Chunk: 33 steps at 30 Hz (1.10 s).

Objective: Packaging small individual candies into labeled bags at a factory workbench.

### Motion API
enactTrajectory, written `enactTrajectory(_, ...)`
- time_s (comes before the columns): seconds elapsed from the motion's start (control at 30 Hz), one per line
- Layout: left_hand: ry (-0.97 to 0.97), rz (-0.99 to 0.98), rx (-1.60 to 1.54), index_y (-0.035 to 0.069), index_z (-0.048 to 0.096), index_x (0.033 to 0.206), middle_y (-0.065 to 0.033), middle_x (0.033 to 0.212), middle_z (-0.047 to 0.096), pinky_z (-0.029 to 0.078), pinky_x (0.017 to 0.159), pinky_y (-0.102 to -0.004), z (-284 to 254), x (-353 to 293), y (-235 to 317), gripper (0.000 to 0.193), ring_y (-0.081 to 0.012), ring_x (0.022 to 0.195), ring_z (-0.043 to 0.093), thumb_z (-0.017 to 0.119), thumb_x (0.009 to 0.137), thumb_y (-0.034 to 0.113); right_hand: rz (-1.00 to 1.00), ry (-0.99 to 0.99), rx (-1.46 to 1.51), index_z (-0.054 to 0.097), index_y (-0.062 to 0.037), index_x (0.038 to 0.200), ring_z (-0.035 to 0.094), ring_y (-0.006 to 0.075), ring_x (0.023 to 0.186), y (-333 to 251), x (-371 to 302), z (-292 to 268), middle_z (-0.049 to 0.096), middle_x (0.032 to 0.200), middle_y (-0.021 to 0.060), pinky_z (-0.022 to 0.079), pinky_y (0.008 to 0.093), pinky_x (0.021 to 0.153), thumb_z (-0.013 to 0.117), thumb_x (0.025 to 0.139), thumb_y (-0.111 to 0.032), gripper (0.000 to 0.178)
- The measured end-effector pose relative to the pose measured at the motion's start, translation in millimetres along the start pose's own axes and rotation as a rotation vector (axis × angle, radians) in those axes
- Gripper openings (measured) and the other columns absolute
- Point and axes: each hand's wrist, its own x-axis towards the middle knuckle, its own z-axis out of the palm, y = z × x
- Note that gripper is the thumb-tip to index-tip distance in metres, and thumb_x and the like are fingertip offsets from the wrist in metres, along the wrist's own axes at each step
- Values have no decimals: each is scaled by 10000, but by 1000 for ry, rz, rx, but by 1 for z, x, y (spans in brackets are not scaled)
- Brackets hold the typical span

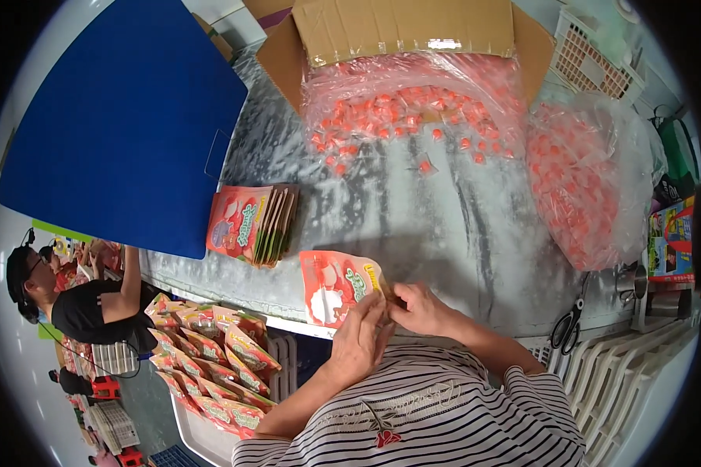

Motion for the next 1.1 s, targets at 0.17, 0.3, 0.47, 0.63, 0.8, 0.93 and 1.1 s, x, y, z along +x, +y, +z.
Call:
enactTrajectory(0.17, -385, 457, 586, -12, 555, 1214, -214, 1423, 390, 508, 827, -376, -32, 10, 2, 487, -302, 974, 571, 580, 741, 102, -155, -228, -230, 584, 34, 828, 609, 429, 767, -11, 2, -16, 625, 785, 240, 484, 475, 660, 600, 776, -121, 164)
enactTrajectory(0.3, -412, 502, 650, -18, 594, 1126, -184, 1243, 507, 516, 792, -370, -45, 17, 2, 421, -287, 916, 570, 594, 722, 100, -168, -236, -228, 582, 14, 869, 610, 424, 782, -16, 1, -15, 626, 791, 232, 480, 488, 671, 593, 801, -183, 208)
enactTrajectory(0.47, -450, 592, 717, 8, 624, 991, -154, 1108, 529, 520, 687, -337, -49, 26, 7, 288, -277, 861, 564, 591, 737, 140, -38, -226, -233, 585, 13, 883, 613, 430, 759, -24, -3, -14, 627, 782, 238, 486, 482, 658, 582, 810, -192, 218)
enactTrajectory(0.63, -610, 724, 898, 26, 583, 858, -129, 952, 533, 486, 595, -309, -52, 34, 20, 168, -219, 736, 555, 586, 737, 142, -40, 98, -213, 562, 23, 935, 620, 436, 720, 10, 4, -6, 613, 734, 271, 484, 467, 618, 564, 795, -127, 205)
enactTrajectory(0.8, -625, 653, 995, 37, 566, 871, -84, 800, 508, 426, 520, -295, -47, 52, 32, 165, -186, 635, 541, 572, 752, 150, -109, 39, -83, 548, 17, 931, 624, 413, 722, 1, 0, 7, 615, 765, 250, 477, 432, 612, 586, 854, -82, 131)
enactTrajectory(0.93, -690, 776, 881, 2, 556, 869, -193, 897, 587, 427, 484, -295, -44, 64, 50, 183, -199, 596, 549, 570, 738, 129, -166, 61, 21, 602, 10, 923, 636, 245, 689, 27, 11, -4, 640, 769, 187, 493, 349, 635, 646, 819, -99, 157)
enactTrajectory(1.1, -640, 679, 518, -25, 572, 865, -173, 864, 569, 468, 523, -355, -49, 70, 48, 202, -260, 666, 596, 582, 730, 125, -27, -190, 61, 654, 1, 892, 639, 163, 732, 14, 31, -33, 688, 819, 101, 505, 321, 644, 673, 822, -136, 155)
